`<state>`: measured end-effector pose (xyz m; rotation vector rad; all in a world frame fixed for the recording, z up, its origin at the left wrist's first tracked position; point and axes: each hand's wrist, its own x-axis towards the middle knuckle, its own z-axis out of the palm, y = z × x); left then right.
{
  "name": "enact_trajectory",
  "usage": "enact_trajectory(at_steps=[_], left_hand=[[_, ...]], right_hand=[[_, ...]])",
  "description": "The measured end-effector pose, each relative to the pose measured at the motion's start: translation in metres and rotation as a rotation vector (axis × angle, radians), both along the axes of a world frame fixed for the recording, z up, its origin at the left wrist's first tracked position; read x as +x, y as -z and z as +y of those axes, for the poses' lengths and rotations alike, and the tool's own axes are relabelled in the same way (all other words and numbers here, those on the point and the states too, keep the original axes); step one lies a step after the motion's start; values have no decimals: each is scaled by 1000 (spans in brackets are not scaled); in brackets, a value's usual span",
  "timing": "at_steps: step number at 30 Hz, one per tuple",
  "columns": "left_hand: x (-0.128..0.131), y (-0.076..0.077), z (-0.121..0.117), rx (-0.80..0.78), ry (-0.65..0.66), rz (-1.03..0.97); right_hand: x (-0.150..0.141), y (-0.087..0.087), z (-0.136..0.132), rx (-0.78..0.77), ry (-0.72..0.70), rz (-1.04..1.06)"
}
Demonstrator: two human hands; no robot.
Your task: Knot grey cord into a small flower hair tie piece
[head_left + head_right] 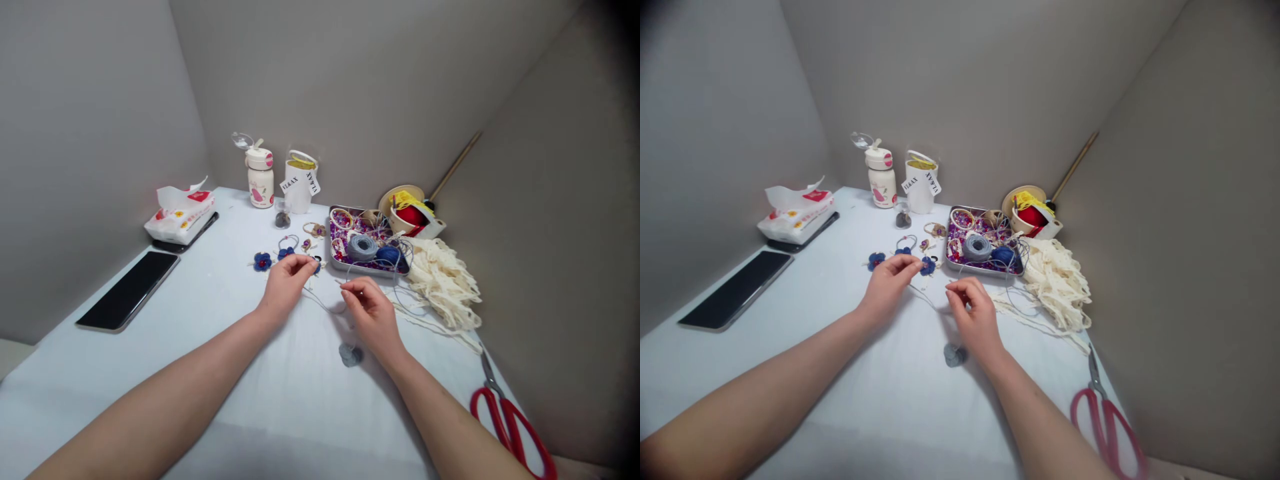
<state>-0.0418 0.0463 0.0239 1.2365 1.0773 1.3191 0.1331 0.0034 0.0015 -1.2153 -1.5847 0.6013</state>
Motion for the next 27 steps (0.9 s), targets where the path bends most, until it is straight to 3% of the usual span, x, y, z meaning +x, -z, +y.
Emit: enact_trajectory(at_steps=[2,5,7,12,16,27], left_hand=[[-2,-2,-4,240,-101,211],[1,-3,-12,402,-7,379],[5,-2,-16,317,103,391],[10,3,-13,-113,349,166],[7,4,-9,-183,388,82],[7,1,-11,-308,422,87]], right_hand=[[0,0,0,1,1,-6],[-1,0,-1,9,-2,3],[0,0,-1,12,-6,9],[0,1,0,13,-45,5],[0,1,0,22,-75,8],[3,3,-1,-4,-93,-49]])
